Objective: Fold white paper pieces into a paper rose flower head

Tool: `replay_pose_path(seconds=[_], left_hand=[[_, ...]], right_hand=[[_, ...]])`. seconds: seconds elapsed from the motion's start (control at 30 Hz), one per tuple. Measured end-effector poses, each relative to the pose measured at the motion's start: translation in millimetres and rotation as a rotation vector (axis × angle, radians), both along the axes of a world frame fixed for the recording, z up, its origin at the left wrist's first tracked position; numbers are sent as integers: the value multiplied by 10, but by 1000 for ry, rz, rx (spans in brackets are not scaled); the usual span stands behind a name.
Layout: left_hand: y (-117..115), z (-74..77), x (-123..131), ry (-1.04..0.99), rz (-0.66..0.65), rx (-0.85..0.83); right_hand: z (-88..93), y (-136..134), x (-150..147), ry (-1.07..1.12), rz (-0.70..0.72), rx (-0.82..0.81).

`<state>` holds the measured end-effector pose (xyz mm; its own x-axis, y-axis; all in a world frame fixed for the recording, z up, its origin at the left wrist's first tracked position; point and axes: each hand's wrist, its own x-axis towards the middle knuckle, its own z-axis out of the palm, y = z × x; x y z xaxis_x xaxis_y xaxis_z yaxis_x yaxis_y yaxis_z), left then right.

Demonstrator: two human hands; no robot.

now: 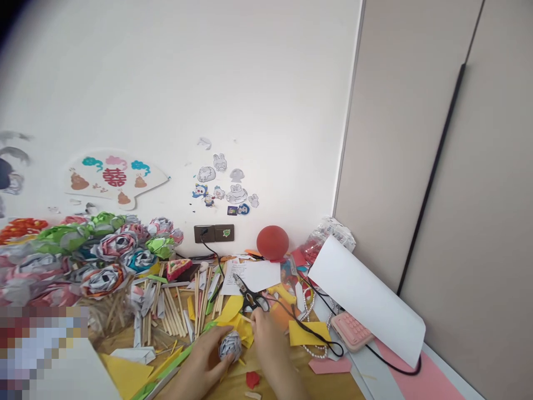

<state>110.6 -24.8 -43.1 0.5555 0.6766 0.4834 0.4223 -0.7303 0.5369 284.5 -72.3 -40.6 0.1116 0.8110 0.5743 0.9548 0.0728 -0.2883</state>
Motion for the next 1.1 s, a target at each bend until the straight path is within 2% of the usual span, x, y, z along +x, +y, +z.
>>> replay_pose_path(seconds=[0.1,0.2,0.27,0.43,0.63,0.87,0.97,1.1], left_hand=[[-7,-6,44,-102,-5,-44],[4,0,58,-148,-77,-72],[13,3,53,-151,-115,-77],[8,13,27,-142,-112,-69],[-15,69,19,-149,-93,-65],[-62,95,8,-129,-60,-37],[-57,63,6,-96,-49,9],[-48,41,4,-50,-39,50]], right_hand=[[62,-58,-128,22,114,-12],[57,-75,-156,18,200,-7],[24,-57,-140,9,199,26],[-56,-2,-129,-25,185,81],[-23,35,-235,-123,174,178],[29,-28,-230,-95,229,99],[44,-62,-168,-190,280,78],[50,-63,-138,-334,261,15]])
